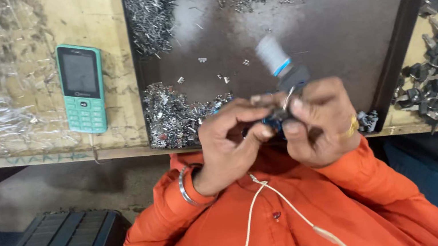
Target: The person repeatedly picks small metal pins and blue plastic caps from a tray, inserts the pins into the caps, and places the assembled units into a pile on the right side of the tray. The person also occasionally picks up and sets down a small grey plastic piece.
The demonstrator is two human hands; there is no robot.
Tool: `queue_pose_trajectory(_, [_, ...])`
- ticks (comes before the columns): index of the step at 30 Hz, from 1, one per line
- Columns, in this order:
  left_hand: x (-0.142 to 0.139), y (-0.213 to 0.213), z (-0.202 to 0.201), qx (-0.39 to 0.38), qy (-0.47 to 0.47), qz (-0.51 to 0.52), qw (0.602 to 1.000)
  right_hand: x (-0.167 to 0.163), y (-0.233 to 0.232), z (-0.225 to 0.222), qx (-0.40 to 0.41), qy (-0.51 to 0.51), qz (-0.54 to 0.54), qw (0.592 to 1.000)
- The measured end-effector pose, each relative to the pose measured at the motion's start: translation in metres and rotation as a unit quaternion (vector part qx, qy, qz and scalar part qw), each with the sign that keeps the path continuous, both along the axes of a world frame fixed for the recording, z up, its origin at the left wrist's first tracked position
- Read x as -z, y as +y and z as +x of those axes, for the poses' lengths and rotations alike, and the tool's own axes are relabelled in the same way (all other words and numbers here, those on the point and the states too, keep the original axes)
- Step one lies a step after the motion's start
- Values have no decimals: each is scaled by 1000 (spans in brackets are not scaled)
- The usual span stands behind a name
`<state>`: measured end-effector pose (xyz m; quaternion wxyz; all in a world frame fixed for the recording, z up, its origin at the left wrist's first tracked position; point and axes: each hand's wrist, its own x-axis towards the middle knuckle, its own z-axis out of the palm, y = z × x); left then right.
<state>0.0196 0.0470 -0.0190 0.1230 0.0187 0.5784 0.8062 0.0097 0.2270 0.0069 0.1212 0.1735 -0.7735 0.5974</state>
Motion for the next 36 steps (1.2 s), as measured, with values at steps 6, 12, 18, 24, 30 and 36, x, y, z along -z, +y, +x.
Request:
queue_pose_trajectory(6, [-17,-9,-9,-49,-15,-29,998,-6,-17,-18,6,-38,86,996])
queue_pose_trajectory(12, [-22,-48,-32,-108,-55,33,992,-39,-24,-113,-82,57,303,948])
queue_pose_trajectory(18, [-15,-90,-9,-185,-14,-124,975,-18,-80,-109,-167,61,355,918])
queue_pose_trajectory(24, [-17,-92,-6,-182,-6,-209,961,5,-55,-79,-75,-241,223,942])
queue_pose_trajectory(30, [-26,-84,-33,-64,70,-262,960,32,-63,-56,-181,-116,311,926])
queue_pose_trajectory(36, [-38,-76,-42,0,115,-300,947,16,-31,-31,-150,-287,74,943])
